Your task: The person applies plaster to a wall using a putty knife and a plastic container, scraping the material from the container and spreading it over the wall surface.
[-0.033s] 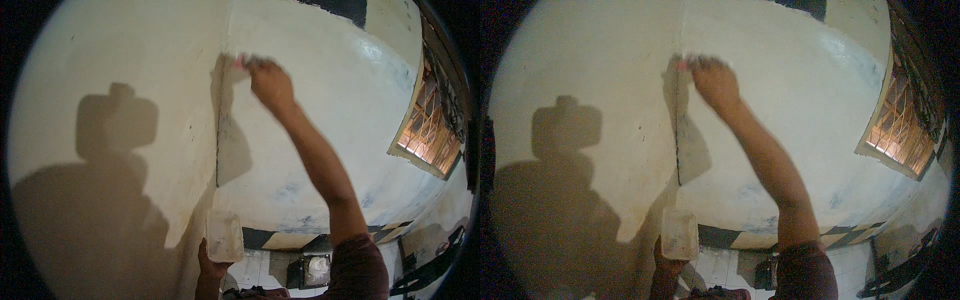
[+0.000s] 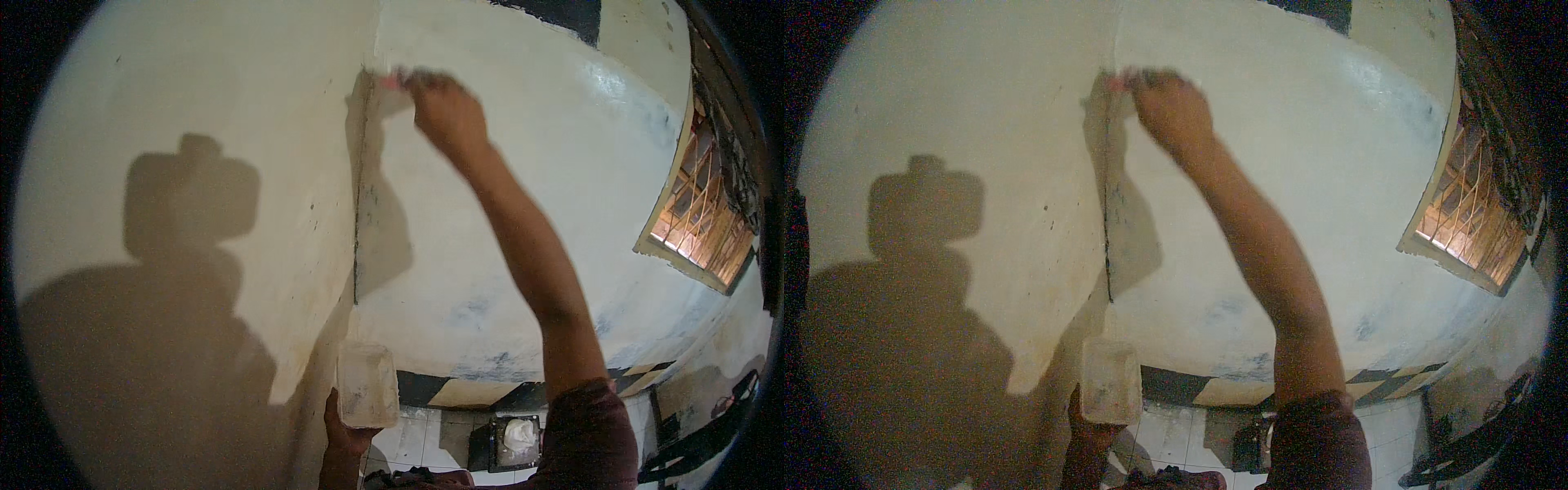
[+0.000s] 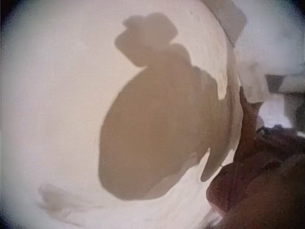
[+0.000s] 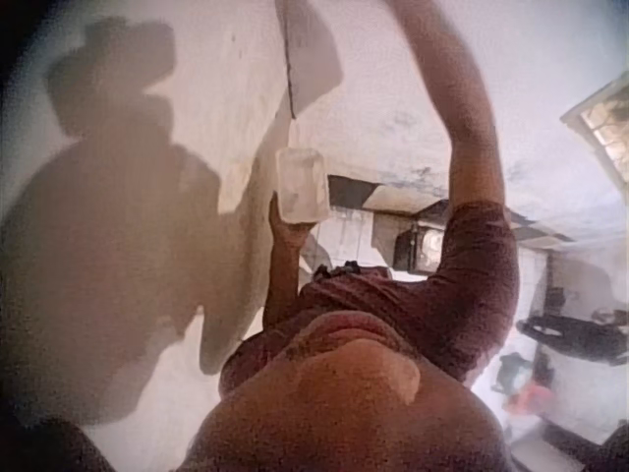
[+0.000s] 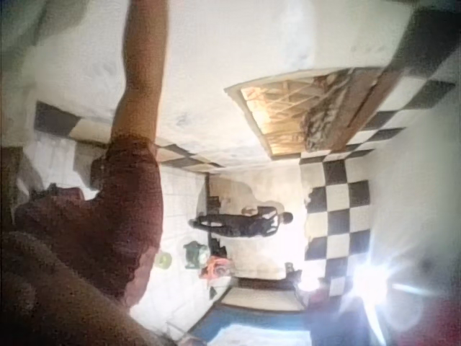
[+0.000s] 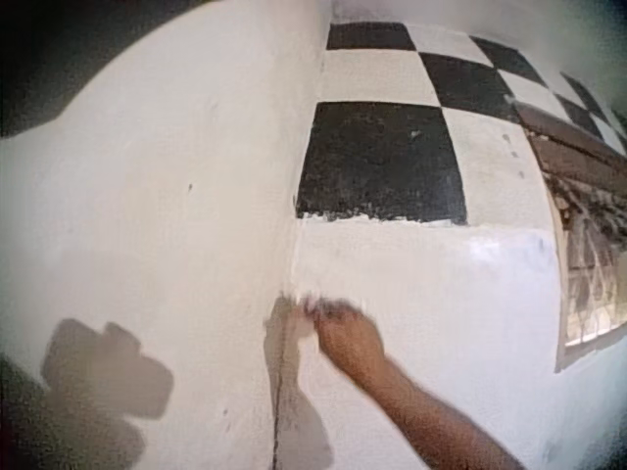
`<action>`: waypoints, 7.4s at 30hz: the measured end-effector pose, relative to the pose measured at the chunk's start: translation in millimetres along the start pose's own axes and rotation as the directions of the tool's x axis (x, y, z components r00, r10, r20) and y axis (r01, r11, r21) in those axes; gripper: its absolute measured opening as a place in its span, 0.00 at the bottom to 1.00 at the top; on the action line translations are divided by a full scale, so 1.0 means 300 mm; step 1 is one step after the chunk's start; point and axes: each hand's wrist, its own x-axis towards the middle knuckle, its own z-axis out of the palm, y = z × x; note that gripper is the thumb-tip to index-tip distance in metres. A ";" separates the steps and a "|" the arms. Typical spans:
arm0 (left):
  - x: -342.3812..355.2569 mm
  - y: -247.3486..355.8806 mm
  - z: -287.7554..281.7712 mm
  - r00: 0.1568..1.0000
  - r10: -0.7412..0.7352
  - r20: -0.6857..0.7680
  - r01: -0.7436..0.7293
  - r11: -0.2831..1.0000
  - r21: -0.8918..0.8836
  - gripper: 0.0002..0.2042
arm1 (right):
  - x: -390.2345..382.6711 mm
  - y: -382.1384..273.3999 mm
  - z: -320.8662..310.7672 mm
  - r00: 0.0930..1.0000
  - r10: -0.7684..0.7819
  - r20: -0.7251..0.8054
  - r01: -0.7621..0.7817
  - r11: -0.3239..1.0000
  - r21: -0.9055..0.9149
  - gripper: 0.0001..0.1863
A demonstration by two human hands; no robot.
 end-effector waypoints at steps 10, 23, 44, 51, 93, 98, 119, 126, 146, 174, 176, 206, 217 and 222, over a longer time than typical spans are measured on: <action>0.021 0.009 -0.072 0.995 0.046 0.085 -0.034 0.990 -0.138 0.31 | 0.416 0.207 0.049 0.921 -0.384 -0.060 0.361 0.902 -0.235 0.12; -0.011 0.065 -0.052 1.000 0.020 -0.003 -0.020 1.000 0.005 0.36 | -0.865 -0.213 0.309 0.802 -0.300 0.517 0.133 0.933 0.335 0.20; -0.054 0.082 -0.125 0.996 0.081 0.026 -0.077 0.989 -0.127 0.35 | -0.887 -0.330 0.222 0.628 -0.231 0.743 -0.061 0.937 0.344 0.19; -0.040 0.027 -0.064 1.000 0.007 -0.012 -0.008 0.998 -0.054 0.34 | -0.029 -0.029 0.051 0.997 -0.042 0.061 0.037 0.996 0.085 0.12; -0.015 -0.052 -0.146 0.995 -0.104 0.000 0.104 0.995 -0.009 0.35 | -1.046 -0.144 0.490 0.950 -0.266 0.164 0.299 0.927 -0.226 0.26; -0.057 -0.034 -0.115 0.999 0.007 -0.050 -0.006 1.000 0.015 0.33 | -1.365 -0.284 0.405 0.903 -0.221 0.368 0.182 0.973 0.139 0.25; -0.129 0.013 -0.071 0.996 0.059 -0.071 -0.061 0.998 -0.025 0.33 | -1.320 -0.361 0.489 0.684 -0.226 0.693 0.006 0.952 0.305 0.25; -0.109 -0.002 -0.171 0.998 0.039 -0.050 -0.041 0.999 -0.035 0.33 | -0.677 -0.198 0.197 0.955 -0.030 0.294 -0.023 0.984 0.178 0.07; -0.086 -0.058 -0.211 0.995 0.043 -0.094 -0.058 0.986 -0.157 0.26 | -1.332 -0.435 0.630 0.877 -0.305 0.370 0.278 0.952 0.127 0.27; -0.090 -0.045 -0.144 0.975 0.082 -0.208 -0.103 0.990 -0.093 0.34 | -0.662 -0.090 0.474 0.539 -0.718 0.440 0.710 0.668 0.221 0.26; -0.021 -0.056 -0.178 0.997 0.008 -0.071 -0.017 0.992 -0.127 0.34 | -0.703 -0.037 0.463 0.569 -0.693 0.443 0.619 0.715 0.323 0.25; -0.081 -0.058 -0.185 0.997 0.065 -0.051 -0.069 0.993 -0.092 0.28 | -0.769 0.171 0.271 0.654 -0.669 0.353 0.639 0.738 0.216 0.25; -0.083 -0.054 -0.191 1.000 0.007 0.001 -0.007 0.991 -0.132 0.33 | -0.515 0.030 0.076 0.675 -0.708 0.207 0.698 0.704 0.131 0.27; -0.102 -0.071 -0.232 0.998 0.017 0.063 0.002 0.957 -0.289 0.32 | -0.467 -0.019 0.333 0.636 -0.727 0.257 0.753 0.658 -0.002 0.32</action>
